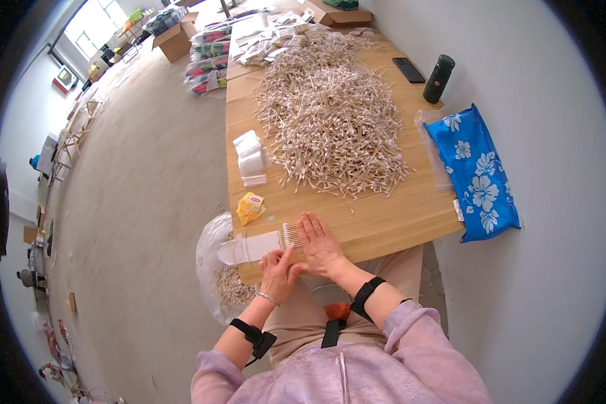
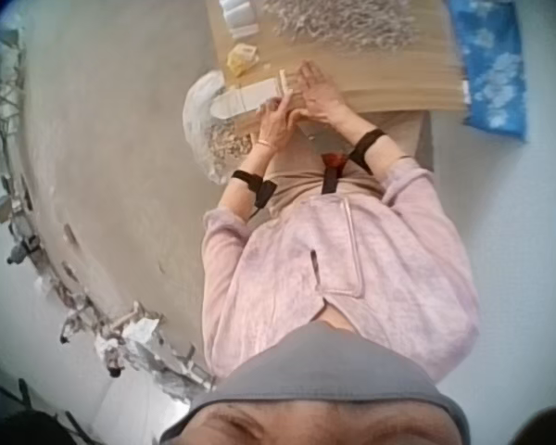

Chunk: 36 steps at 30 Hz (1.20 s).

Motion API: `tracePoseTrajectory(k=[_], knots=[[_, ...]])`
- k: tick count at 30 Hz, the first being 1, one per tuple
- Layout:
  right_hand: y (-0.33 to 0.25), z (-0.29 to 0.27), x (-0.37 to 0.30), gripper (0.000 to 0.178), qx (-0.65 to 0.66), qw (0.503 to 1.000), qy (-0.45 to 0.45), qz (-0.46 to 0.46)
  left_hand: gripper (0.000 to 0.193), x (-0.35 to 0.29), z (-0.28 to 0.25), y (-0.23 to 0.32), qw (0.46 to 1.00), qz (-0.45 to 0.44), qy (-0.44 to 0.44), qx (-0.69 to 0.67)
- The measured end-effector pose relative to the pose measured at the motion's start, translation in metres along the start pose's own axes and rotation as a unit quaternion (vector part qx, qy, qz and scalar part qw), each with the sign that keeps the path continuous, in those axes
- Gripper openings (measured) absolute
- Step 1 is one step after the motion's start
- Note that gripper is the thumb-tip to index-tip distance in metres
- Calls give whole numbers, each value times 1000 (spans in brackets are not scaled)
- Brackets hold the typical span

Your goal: Sorting and placing white cotton swabs into small clear plastic bags.

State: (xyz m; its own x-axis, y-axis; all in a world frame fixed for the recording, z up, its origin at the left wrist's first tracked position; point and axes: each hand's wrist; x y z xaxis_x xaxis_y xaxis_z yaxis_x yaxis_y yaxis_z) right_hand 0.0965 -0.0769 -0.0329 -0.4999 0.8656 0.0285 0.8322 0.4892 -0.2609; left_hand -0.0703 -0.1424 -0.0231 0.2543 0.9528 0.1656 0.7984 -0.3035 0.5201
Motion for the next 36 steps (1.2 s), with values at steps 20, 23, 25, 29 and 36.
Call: tracePoseTrajectory(k=[20,23,25,29,36], knots=[[-2,5,-1,104,-52,998,25,-15,63,5,2,7,999,5,-21,33],[-1,5,-1,106,-55,998,19,-18,64,7,2,6,998,-4,-35,49],[-1,5,-1,107,-42,998,33,-19,64,7,2,2,998,21,-34,38],[-3,2,0,110,-60,998,29,-18,64,10,-1,4,999,20,-31,23],[-3,0,0,112,-65,998,-12,-10,64,16,-2,6,998,-7,-36,53]])
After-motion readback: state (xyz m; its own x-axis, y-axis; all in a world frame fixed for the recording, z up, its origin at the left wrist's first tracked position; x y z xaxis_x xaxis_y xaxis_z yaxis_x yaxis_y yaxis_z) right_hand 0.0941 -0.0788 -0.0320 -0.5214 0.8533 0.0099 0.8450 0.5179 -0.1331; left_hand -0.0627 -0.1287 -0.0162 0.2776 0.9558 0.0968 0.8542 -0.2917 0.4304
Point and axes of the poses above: each hand's wrist, its own x-axis towards the middle knuckle, its own z-axis out of the palm, y = z × x, and after that the axes turned 4 degrees about z, right-handed
